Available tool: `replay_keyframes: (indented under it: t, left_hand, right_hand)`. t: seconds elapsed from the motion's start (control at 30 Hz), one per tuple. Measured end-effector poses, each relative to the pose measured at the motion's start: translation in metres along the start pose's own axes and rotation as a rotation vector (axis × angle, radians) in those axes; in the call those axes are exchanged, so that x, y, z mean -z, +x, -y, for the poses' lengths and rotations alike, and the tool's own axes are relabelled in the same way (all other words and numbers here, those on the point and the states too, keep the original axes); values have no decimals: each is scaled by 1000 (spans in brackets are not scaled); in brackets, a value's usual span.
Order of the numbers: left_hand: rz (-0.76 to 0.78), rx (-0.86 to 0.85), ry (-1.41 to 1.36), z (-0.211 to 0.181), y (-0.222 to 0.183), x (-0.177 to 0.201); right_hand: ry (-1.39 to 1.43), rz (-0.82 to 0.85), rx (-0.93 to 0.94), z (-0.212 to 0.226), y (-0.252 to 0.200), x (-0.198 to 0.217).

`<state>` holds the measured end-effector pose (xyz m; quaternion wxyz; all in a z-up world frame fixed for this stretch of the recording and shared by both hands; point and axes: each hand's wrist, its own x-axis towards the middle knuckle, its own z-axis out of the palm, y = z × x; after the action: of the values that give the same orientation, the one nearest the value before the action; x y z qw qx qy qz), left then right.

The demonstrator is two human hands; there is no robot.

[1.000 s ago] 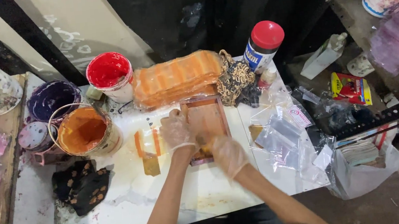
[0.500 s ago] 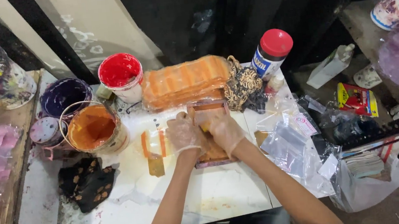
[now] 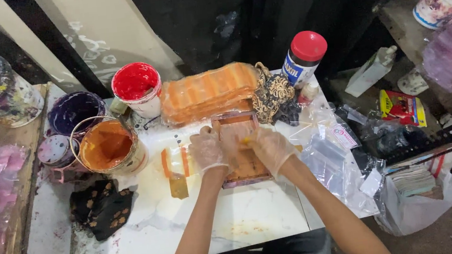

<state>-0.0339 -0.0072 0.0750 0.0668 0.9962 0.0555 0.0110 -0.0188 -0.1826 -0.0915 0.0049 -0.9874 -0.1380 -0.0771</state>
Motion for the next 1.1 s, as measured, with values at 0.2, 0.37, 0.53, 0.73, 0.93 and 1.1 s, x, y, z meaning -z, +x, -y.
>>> replay_keyframes:
  t: [0.2, 0.37, 0.53, 0.73, 0.93, 1.1]
  left_hand:
    - [-49, 5, -8, 6, 11, -30]
    - [22, 2, -65, 4, 0, 10]
    - [10, 18, -76, 17, 23, -57]
    - [28, 46, -94, 11, 29, -65]
    - [-17, 201, -251, 1, 31, -59]
    - [-19, 129, -203, -2, 11, -5]
  right_hand:
    - [48, -235, -154, -4, 39, -6]
    - [-52, -424, 103, 3, 11, -73]
    - [53, -268, 58, 10, -60, -142]
    - [-64, -220, -13, 14, 8, -28]
    - [-2, -393, 164, 9, 71, -75]
    - [-144, -444, 231, 22, 14, -63]
